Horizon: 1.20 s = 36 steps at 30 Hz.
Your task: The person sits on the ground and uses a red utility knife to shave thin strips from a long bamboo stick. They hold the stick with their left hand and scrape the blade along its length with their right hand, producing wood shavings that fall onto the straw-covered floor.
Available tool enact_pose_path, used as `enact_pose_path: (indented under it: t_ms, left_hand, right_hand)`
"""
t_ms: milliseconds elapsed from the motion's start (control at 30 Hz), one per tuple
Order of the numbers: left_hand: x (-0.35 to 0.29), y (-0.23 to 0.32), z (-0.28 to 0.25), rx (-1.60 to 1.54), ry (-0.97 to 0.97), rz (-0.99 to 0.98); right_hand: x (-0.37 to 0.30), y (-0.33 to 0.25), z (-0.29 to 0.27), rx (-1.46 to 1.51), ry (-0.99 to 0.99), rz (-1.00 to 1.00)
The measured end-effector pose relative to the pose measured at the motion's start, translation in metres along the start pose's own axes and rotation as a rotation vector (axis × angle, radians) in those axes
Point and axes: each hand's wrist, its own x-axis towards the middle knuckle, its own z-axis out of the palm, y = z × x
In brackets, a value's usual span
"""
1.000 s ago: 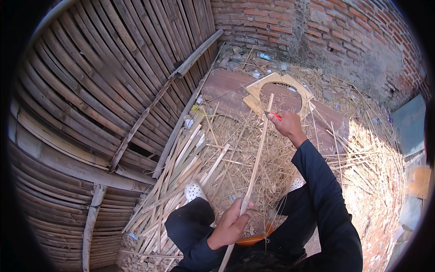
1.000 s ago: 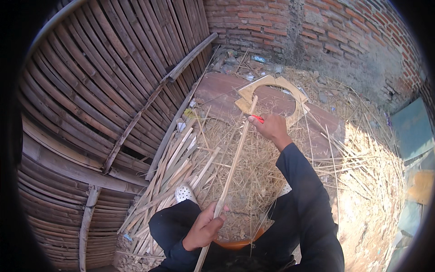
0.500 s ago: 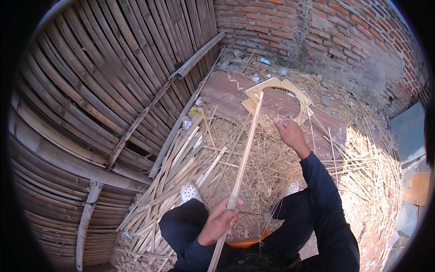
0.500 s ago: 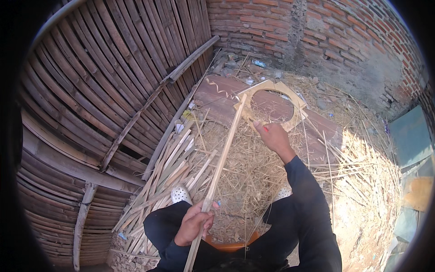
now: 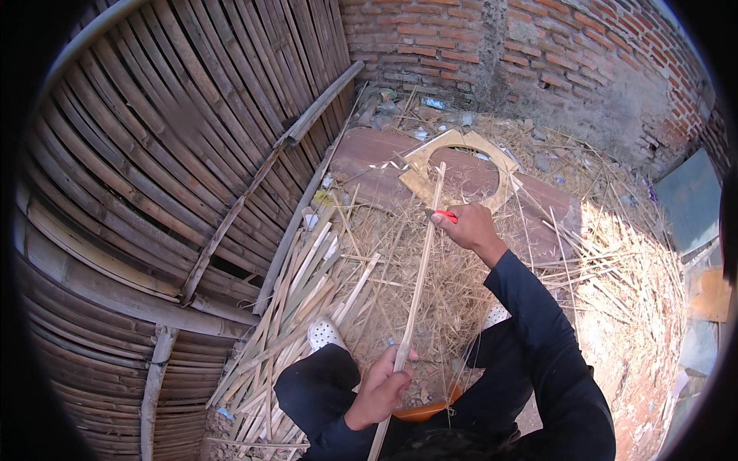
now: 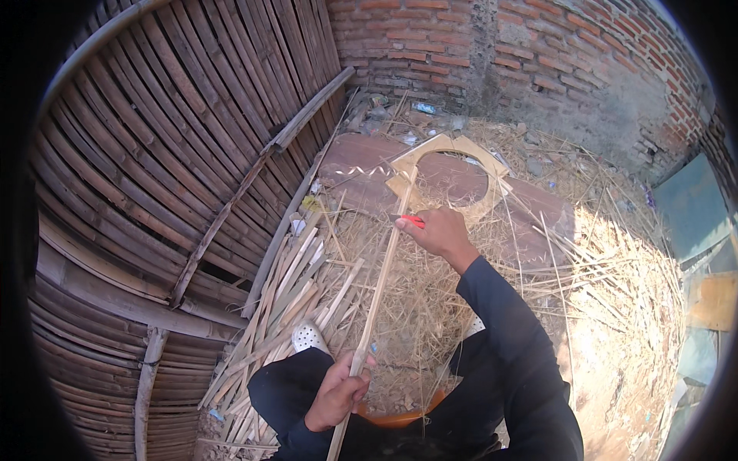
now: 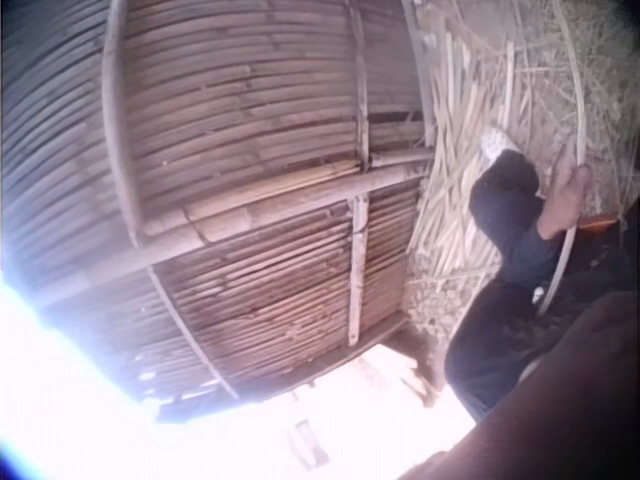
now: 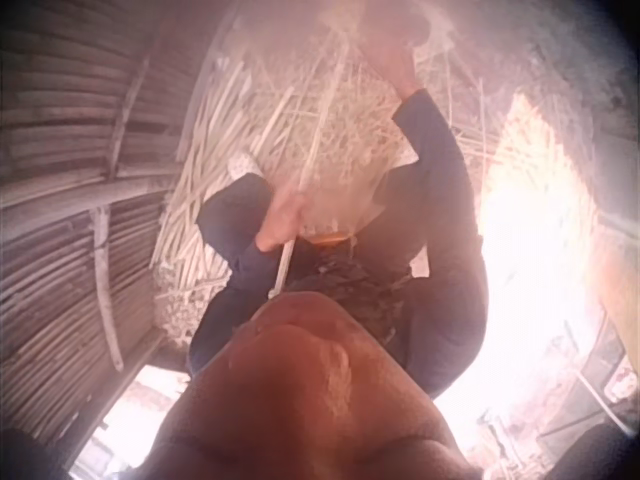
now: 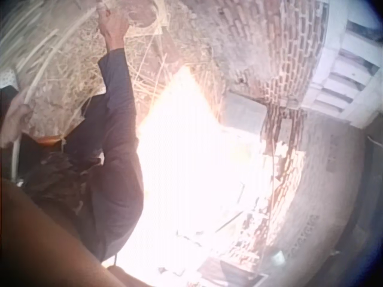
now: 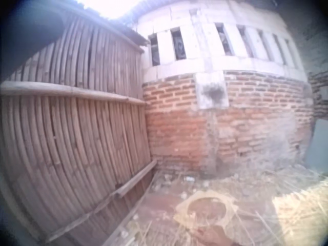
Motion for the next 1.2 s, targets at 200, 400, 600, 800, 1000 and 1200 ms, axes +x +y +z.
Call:
enact_pose_path:
  t_ms: [200, 400, 600, 800, 1000, 1200]
  left_hand:
    - [-0.009, -0.015, 0.001, -0.008, -0.073, -0.032]
    - [-0.029, -0.006, 0.014, 0.072, -0.349, -0.108]
    - [-0.003, -0.018, -0.021, -0.179, -0.1, -0.044]
    - [0.0, 0.012, -0.018, -0.209, 0.033, 0.074]
    - [0.009, 0.037, -0.011, -0.105, 0.052, 0.028]
    - [0.024, 0.051, 0.002, -0.084, 0.062, 0.026]
  right_hand:
    - [0.017, 0.061, 0.003, -0.093, 0.045, 0.116]
    - [0.016, 0.17, 0.024, -0.055, 0.12, 0.614]
    - [0.013, 0.095, -0.004, 0.034, -0.013, 0.526]
    - [-0.036, -0.047, -0.005, 0.173, -0.214, -0.119]
    - [-0.075, -0.096, -0.012, 0.156, -0.206, -0.419]
    - [-0.059, -0.077, -0.005, 0.134, -0.113, -0.332]
